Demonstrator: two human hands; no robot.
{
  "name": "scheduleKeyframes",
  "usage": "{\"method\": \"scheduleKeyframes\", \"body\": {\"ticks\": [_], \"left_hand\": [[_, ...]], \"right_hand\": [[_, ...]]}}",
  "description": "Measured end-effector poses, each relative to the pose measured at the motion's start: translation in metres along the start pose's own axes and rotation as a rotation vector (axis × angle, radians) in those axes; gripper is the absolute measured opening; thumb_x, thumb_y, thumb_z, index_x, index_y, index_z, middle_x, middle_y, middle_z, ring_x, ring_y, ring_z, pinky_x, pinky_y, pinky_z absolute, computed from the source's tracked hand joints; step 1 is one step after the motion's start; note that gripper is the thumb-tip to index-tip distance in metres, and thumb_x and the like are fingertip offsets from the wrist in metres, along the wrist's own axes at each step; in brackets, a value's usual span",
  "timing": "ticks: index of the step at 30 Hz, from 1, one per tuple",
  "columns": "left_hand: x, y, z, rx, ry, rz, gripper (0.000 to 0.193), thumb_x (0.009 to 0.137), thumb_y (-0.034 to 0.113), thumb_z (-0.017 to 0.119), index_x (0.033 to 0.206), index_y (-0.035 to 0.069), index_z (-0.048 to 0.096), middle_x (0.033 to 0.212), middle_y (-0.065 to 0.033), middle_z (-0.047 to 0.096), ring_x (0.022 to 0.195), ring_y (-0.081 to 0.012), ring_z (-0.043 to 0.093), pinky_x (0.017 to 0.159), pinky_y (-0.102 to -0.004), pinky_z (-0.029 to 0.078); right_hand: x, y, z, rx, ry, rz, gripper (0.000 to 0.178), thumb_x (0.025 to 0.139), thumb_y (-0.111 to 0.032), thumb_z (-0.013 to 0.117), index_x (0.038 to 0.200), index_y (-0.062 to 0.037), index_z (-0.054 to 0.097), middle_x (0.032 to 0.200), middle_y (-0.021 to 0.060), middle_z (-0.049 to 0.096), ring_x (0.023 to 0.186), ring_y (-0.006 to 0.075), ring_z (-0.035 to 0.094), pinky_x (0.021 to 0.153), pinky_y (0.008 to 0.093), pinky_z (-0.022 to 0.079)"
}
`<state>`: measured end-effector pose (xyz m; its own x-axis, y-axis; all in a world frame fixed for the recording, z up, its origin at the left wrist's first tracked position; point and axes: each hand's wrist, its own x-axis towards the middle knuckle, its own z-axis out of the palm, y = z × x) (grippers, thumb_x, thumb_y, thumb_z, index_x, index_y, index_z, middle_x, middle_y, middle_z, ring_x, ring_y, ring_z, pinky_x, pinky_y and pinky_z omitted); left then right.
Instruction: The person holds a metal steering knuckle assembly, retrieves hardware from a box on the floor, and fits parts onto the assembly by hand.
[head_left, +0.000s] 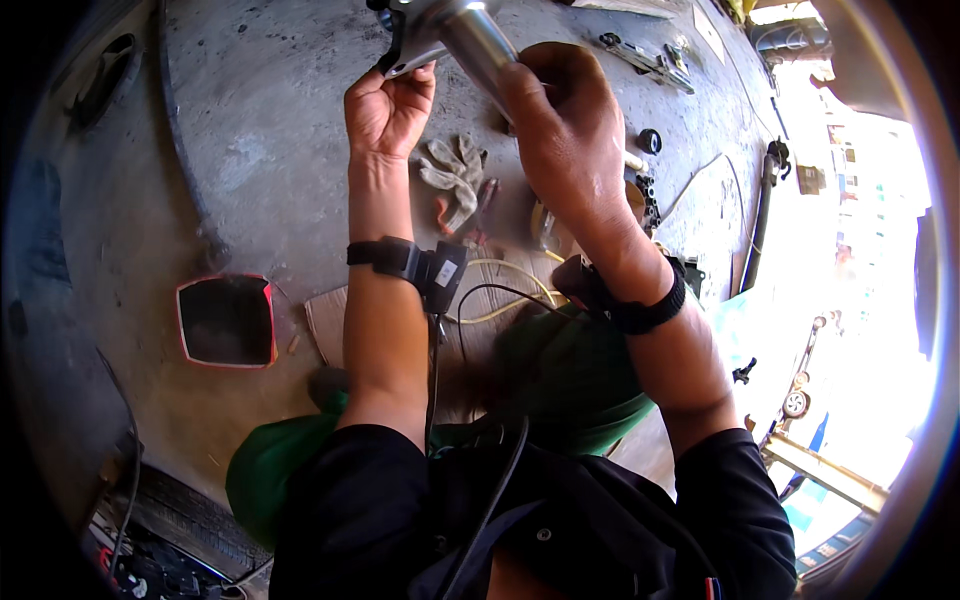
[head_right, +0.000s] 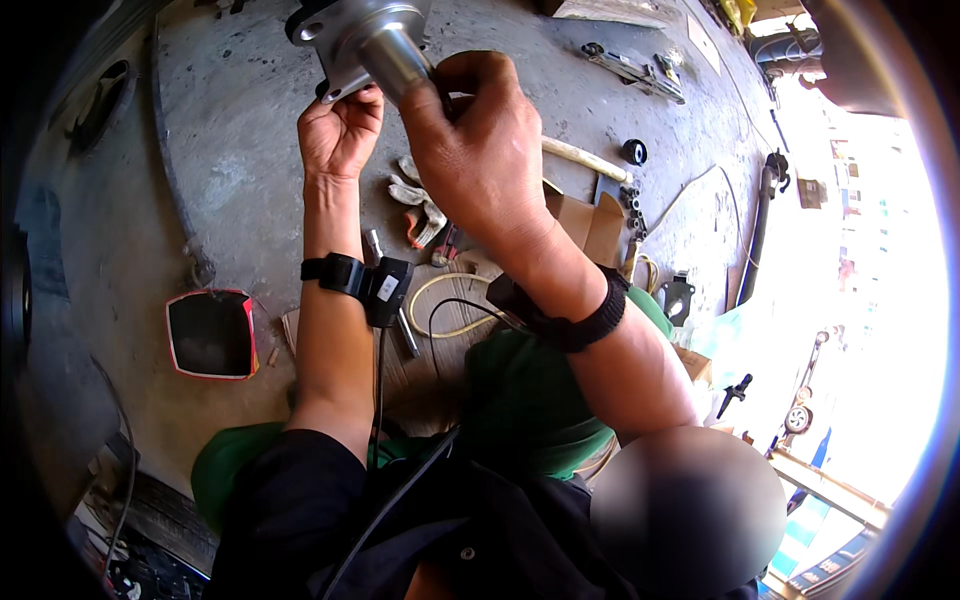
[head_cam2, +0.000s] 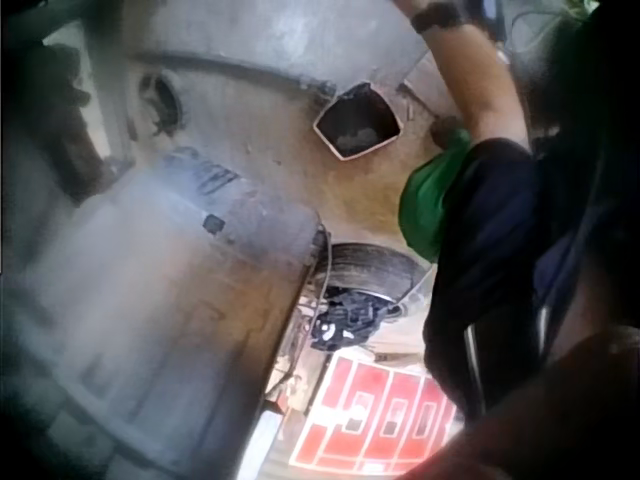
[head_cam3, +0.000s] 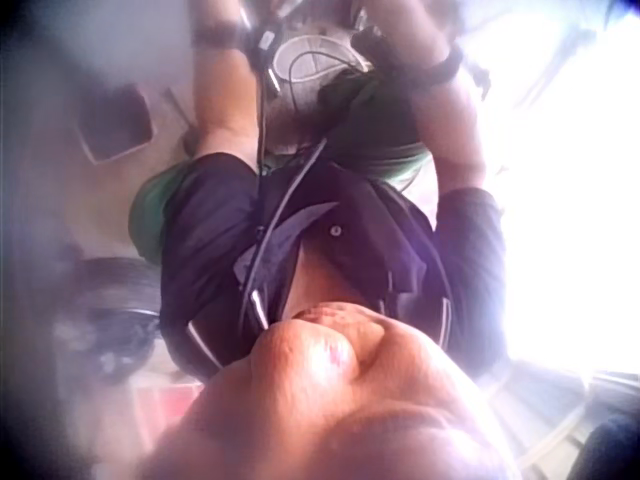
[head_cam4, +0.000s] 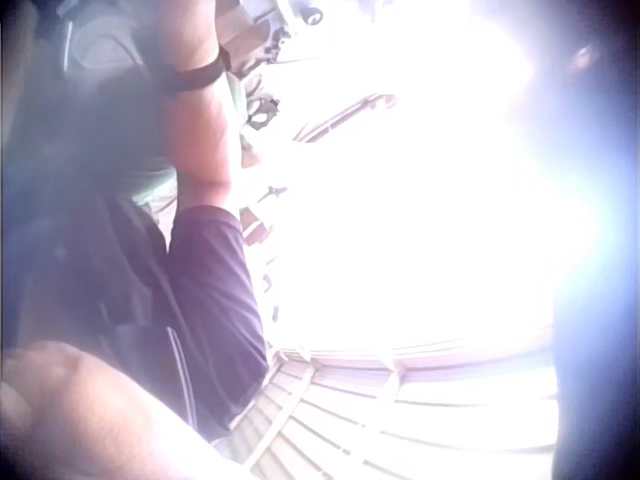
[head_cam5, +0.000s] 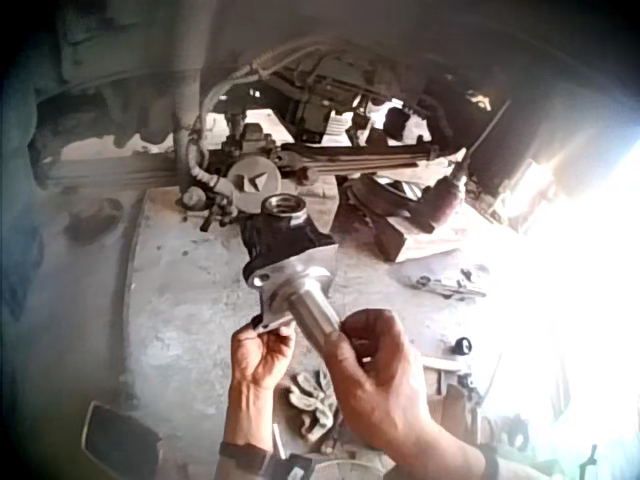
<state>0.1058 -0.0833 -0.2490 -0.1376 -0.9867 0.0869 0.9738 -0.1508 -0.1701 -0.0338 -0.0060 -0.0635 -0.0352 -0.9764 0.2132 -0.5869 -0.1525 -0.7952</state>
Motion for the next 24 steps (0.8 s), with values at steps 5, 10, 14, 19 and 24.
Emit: {"method": "scheduleKeyframes", "body": {"ticks": [5,10,14,19,24], "left_hand": [[0.003,0.005,-0.001,-0.003,-0.002,-0.078,0.020,0.089,0.002,0.062,0.108,-0.001,0.065,0.110,-0.0132,0.069,0.093,-0.0236,0.062,0.073,-0.0332,0.051],[0.011,0.001,0.001,0.033,-0.046,-0.159,0.018,0.092,0.005,0.064,0.110,0.001,0.064,0.109,-0.0104,0.069,0.090,-0.0178,0.063,0.068,-0.0270,0.051],[0.016,0.000,-0.002,0.038,-0.110,-0.192,0.019,0.092,0.006,0.066,0.110,0.001,0.065,0.107,-0.0084,0.069,0.089,-0.0153,0.063,0.065,-0.0242,0.052],[0.018,0.009,-0.014,0.112,-0.157,-0.112,0.024,0.089,0.003,0.068,0.113,0.004,0.064,0.110,-0.0077,0.068,0.095,-0.0179,0.065,0.076,-0.0284,0.057],[0.030,-0.012,-0.014,0.136,0.023,0.072,0.041,0.081,-0.008,0.071,0.119,0.004,0.063,0.113,-0.0083,0.068,0.096,-0.0180,0.063,0.067,-0.0272,0.053]], "right_hand": [[-0.001,0.001,0.000,-0.005,0.019,-0.044,0.038,0.086,-0.025,0.066,0.103,0.0084,0.056,0.085,0.0225,0.069,0.075,0.0301,0.070,0.071,0.0377,0.055],[-0.001,0.002,0.001,-0.014,0.019,-0.041,0.039,0.086,-0.025,0.065,0.103,0.0085,0.056,0.082,0.0224,0.068,0.074,0.0306,0.070,0.071,0.0381,0.055],[-0.002,0.004,0.001,0.008,0.007,-0.028,0.039,0.086,-0.025,0.066,0.103,0.0085,0.056,0.081,0.0225,0.068,0.073,0.0310,0.070,0.070,0.0382,0.055],[-0.004,0.001,0.008,0.036,0.011,-0.028,0.040,0.086,-0.025,0.067,0.103,0.0089,0.056,0.082,0.0229,0.068,0.074,0.0315,0.070,0.070,0.0381,0.055],[0.004,0.015,0.006,0.184,0.021,-0.018,0.046,0.085,-0.031,0.073,0.102,0.0084,0.056,0.084,0.0234,0.068,0.078,0.0351,0.070,0.073,0.0400,0.055]]}}
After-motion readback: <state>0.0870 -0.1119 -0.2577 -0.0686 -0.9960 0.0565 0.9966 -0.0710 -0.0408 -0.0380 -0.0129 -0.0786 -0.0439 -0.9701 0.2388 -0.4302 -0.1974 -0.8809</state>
